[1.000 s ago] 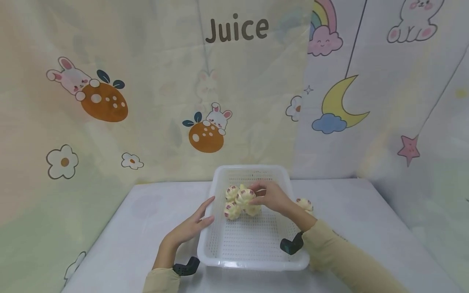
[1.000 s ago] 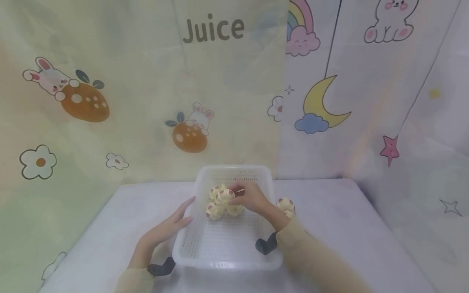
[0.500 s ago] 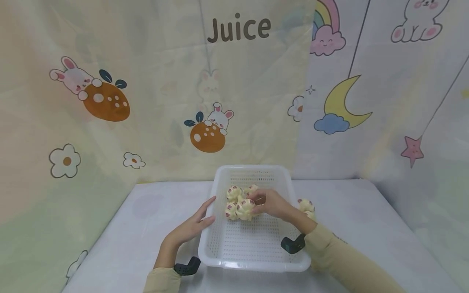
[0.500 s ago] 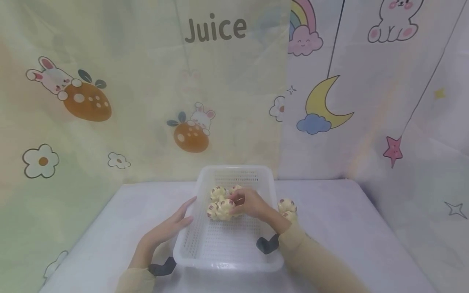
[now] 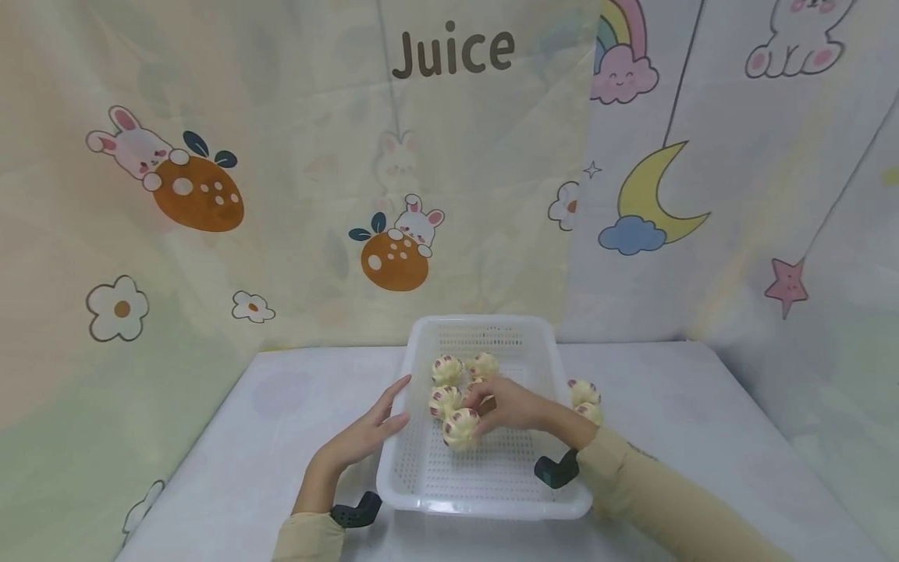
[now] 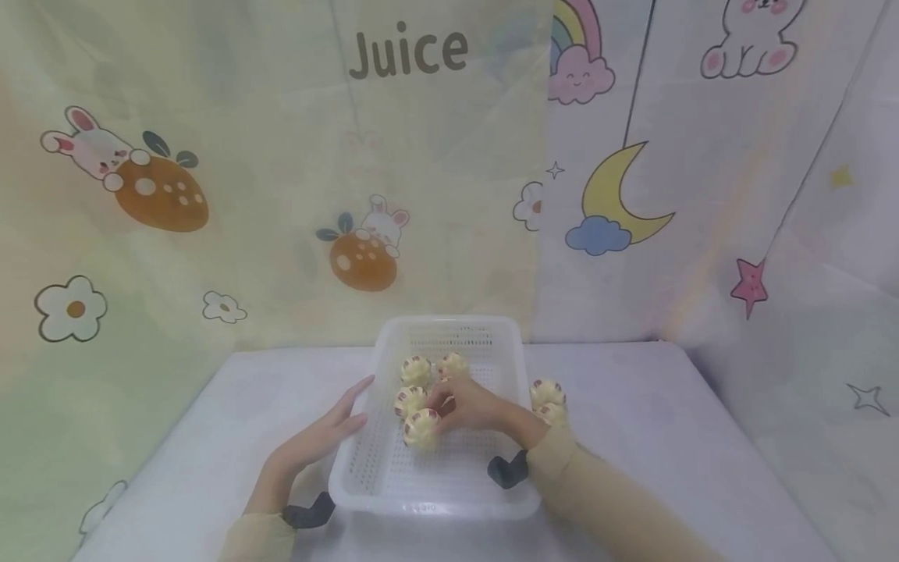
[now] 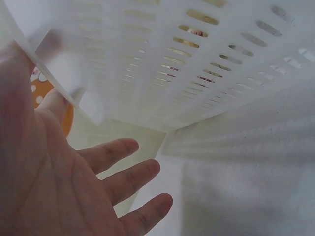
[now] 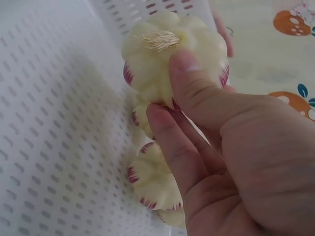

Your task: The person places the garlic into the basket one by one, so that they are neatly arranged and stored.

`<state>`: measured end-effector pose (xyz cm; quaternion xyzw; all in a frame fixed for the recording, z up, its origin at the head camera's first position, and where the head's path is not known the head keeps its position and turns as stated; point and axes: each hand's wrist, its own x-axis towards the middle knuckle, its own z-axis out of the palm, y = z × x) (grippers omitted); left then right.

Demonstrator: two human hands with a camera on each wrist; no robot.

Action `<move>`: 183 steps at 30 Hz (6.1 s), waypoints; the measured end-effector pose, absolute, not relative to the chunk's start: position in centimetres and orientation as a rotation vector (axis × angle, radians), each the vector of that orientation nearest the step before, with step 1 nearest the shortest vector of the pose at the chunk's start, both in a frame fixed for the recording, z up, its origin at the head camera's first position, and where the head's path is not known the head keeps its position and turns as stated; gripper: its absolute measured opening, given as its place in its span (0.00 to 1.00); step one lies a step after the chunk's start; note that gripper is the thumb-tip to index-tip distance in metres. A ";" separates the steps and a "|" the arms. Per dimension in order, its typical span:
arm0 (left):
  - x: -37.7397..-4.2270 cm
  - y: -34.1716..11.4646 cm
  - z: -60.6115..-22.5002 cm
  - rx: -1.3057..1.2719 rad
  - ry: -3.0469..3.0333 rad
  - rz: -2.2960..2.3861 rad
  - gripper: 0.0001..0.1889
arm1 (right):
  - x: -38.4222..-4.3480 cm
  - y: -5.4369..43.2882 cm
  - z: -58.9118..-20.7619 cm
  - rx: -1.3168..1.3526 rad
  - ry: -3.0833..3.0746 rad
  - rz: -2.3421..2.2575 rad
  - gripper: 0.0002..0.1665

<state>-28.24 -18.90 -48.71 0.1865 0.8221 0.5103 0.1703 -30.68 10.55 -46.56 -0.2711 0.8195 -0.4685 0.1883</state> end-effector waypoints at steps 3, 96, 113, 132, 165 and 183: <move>-28.2 -18.9 -48.6 0.545 2.320 1.455 0.34 | -30.5 10.4 -46.6 -0.769 2.304 -1.269 0.18; -28.3 -19.1 -49.3 0.605 2.311 1.468 0.32 | -29.2 5.6 -46.3 -0.923 2.601 -0.831 0.18; -28.3 -19.0 -49.3 0.592 2.313 1.465 0.32 | -29.4 5.6 -46.5 -0.896 2.668 -0.828 0.21; -28.3 -19.0 -49.1 0.638 2.290 1.488 0.32 | -29.6 5.6 -46.0 -0.894 2.717 -0.799 0.17; -28.3 -19.5 -49.8 0.601 2.315 1.494 0.32 | -25.2 22.0 -41.5 -0.463 2.913 -1.301 0.24; -29.8 -18.9 -48.4 0.676 2.295 1.488 0.33 | -26.3 27.8 -45.3 -0.363 2.845 -1.188 0.26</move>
